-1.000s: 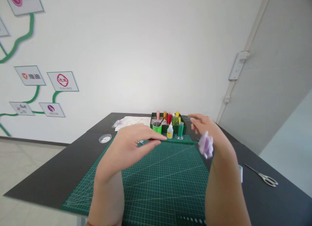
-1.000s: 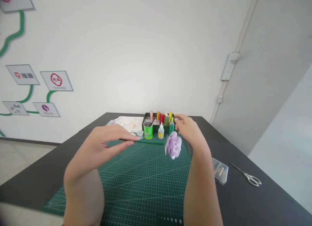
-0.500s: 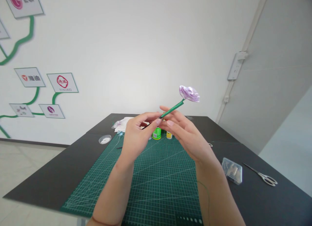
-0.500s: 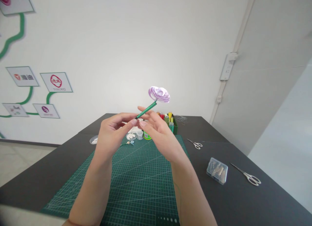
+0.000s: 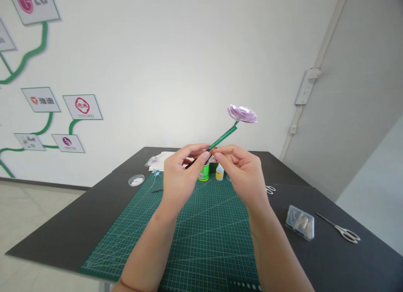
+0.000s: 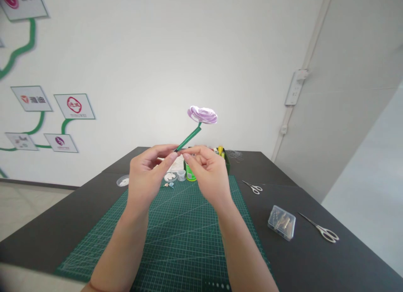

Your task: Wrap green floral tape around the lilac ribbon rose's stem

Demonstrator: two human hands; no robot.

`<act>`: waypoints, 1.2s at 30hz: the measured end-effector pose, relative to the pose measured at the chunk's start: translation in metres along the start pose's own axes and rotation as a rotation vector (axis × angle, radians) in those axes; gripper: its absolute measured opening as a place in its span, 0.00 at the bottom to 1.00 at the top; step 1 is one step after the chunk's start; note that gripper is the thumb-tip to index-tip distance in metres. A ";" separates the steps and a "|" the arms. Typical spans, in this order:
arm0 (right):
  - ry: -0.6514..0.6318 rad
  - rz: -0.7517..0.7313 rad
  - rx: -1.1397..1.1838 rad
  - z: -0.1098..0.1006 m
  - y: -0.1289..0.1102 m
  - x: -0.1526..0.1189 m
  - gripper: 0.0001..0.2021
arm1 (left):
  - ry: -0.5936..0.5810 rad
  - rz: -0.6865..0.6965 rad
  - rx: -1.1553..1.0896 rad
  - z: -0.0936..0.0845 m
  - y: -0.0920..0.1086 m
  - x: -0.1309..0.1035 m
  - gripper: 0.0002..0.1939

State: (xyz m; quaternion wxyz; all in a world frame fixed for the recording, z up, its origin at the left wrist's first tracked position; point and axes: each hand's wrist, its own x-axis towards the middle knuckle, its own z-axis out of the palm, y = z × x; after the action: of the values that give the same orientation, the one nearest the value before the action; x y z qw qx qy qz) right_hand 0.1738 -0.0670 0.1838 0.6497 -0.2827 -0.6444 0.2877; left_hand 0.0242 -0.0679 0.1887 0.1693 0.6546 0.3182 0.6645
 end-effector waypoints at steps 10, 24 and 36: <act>-0.068 -0.065 -0.328 -0.019 -0.009 -0.007 0.10 | 0.037 0.086 0.220 0.001 -0.001 -0.001 0.07; -0.222 0.088 -0.043 -0.033 -0.019 -0.011 0.09 | -0.190 0.100 0.517 -0.018 -0.008 0.004 0.10; -0.140 0.149 0.312 -0.046 -0.027 -0.015 0.07 | -0.682 0.009 0.518 -0.033 0.005 -0.006 0.10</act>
State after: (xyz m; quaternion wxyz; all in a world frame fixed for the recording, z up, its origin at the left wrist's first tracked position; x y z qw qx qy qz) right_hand 0.2200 -0.0964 0.1932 0.6162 -0.2047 -0.6129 0.4503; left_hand -0.0066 -0.0820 0.1892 0.0918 0.8590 0.3978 0.3089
